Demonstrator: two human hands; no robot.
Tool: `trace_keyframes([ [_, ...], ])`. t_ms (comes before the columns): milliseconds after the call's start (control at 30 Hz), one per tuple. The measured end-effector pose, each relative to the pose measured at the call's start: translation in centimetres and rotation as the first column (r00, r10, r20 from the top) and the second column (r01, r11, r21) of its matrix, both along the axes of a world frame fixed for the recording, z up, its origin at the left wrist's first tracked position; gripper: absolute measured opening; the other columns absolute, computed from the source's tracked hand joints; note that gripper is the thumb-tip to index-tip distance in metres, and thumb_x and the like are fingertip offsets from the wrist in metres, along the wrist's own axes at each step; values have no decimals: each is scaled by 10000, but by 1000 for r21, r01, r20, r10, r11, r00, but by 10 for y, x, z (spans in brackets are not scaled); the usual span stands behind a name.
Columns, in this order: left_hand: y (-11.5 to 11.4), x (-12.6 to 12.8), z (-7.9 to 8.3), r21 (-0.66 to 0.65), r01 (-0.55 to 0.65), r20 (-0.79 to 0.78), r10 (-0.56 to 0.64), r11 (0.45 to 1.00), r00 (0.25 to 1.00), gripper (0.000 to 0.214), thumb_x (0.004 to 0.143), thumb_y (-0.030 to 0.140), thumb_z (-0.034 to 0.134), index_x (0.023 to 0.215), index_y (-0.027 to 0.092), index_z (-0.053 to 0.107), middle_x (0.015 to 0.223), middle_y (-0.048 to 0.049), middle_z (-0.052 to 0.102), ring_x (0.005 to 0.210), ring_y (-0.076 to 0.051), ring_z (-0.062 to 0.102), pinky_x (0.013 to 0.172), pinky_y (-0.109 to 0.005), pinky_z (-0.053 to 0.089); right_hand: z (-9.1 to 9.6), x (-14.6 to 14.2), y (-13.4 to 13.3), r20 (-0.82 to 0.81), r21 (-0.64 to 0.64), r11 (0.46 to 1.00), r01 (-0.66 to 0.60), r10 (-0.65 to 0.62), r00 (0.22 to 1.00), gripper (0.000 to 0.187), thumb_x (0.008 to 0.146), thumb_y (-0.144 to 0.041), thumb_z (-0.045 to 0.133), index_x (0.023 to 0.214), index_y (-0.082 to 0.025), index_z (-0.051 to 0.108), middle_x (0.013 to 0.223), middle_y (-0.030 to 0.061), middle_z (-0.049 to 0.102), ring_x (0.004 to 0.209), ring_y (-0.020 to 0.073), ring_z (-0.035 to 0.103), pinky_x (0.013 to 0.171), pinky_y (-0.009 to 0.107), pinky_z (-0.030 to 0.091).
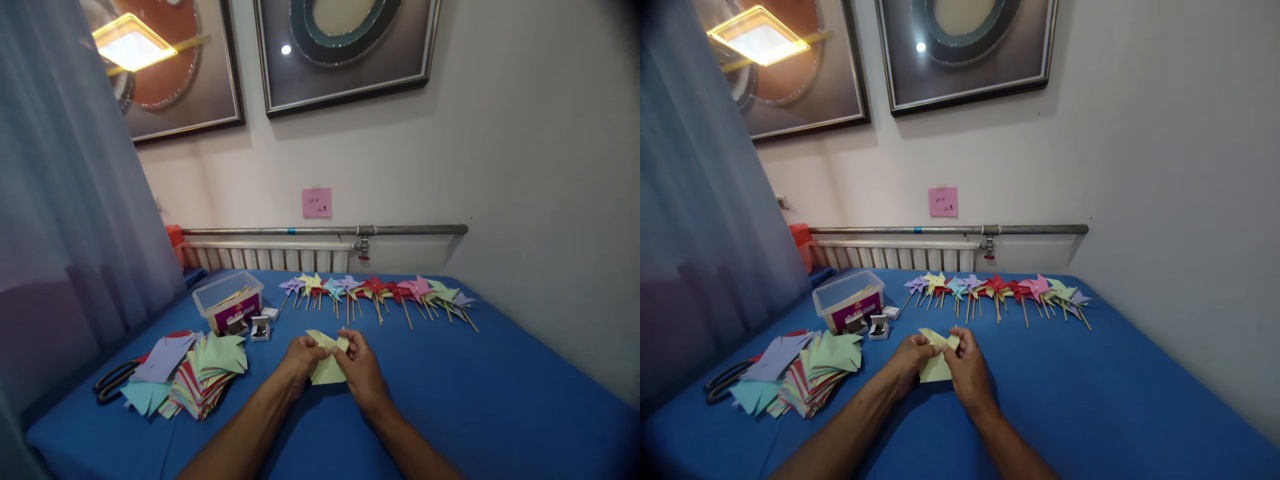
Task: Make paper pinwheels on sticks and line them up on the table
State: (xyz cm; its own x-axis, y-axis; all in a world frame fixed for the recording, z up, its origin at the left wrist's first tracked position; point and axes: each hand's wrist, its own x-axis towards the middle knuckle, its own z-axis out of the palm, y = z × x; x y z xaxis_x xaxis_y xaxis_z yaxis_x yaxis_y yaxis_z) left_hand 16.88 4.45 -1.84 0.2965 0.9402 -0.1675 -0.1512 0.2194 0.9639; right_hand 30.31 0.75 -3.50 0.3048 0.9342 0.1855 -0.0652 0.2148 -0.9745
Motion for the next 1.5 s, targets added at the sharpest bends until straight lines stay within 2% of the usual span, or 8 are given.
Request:
trace_keyframes([
  [233, 2, -1, -1, -35, 9, 44, -7, 999, 999, 289, 550, 215, 841, 628, 168, 567, 585, -46, 667, 521, -164, 598, 572, -288, 460, 3, 1, -1, 5, 17, 997, -77, 77, 997, 475, 732, -416, 744, 1145, -238, 592, 766, -9, 692, 654, 203, 653, 589, 302, 503],
  [400, 7, -1, 2, -60, -128, 86, 133, 990, 987, 258, 551, 183, 805, 645, 169, 565, 568, -28, 649, 495, -150, 578, 543, -274, 445, 11, -1, -11, 125, 23, 994, -111, 107, 986, 525, 787, -358, 668, 1293, -240, 591, 1064, 54, 720, 782, 201, 677, 729, 341, 552],
  [600, 10, -8, 7, -76, -262, 192, 272, 962, 943, 294, 564, 194, 795, 647, 190, 513, 543, 16, 595, 493, -132, 563, 533, -254, 432, 10, -5, -22, 407, 74, 977, -202, 155, 900, 457, 734, -175, 638, 1174, -282, 694, 1276, 51, 658, 920, 213, 680, 885, 369, 554],
  [733, 9, -7, 4, -54, -218, 216, 225, 974, 950, 296, 544, 207, 804, 643, 184, 526, 574, 14, 606, 522, -125, 561, 547, -248, 428, 8, -7, -23, 486, 123, 983, -134, 58, 872, 219, 809, -252, 664, 1017, -270, 731, 1266, 71, 639, 1050, 252, 667, 955, 393, 523],
  [800, 9, -5, 1, -41, -188, 206, 192, 981, 960, 283, 539, 222, 803, 640, 179, 542, 592, 6, 618, 535, -121, 553, 547, -245, 413, 9, -6, -22, 489, 139, 987, -78, 0, 872, 125, 851, -333, 661, 917, -268, 745, 1263, 82, 635, 1118, 273, 650, 988, 404, 503],
  [1033, 9, -1, -4, -37, -150, 166, 154, 988, 974, 274, 510, 249, 810, 655, 163, 595, 636, -24, 656, 570, -131, 569, 585, -258, 423, 5, 0, -12, 353, 90, 995, 30, -61, 934, 310, 823, -536, 680, 729, -247, 742, 1252, 118, 654, 1121, 297, 642, 977, 420, 519],
  [1333, 7, 1, -3, -57, -152, 168, 160, 987, 973, 253, 522, 207, 826, 663, 154, 623, 623, -26, 673, 551, -142, 576, 571, -264, 418, -2, 1, -2, 278, 3, 993, 116, -113, 954, 233, 684, -441, 731, 573, -240, 689, 1173, 125, 716, 1027, 308, 676, 871, 405, 537],
  [1500, 7, 2, -5, -58, -165, 151, 172, 985, 974, 265, 517, 215, 833, 670, 154, 625, 626, -24, 672, 550, -140, 573, 576, -262, 419, -2, 1, 0, 287, -21, 995, 100, -89, 954, 211, 662, -400, 736, 537, -239, 684, 1038, 99, 747, 915, 276, 681, 795, 357, 530],
])
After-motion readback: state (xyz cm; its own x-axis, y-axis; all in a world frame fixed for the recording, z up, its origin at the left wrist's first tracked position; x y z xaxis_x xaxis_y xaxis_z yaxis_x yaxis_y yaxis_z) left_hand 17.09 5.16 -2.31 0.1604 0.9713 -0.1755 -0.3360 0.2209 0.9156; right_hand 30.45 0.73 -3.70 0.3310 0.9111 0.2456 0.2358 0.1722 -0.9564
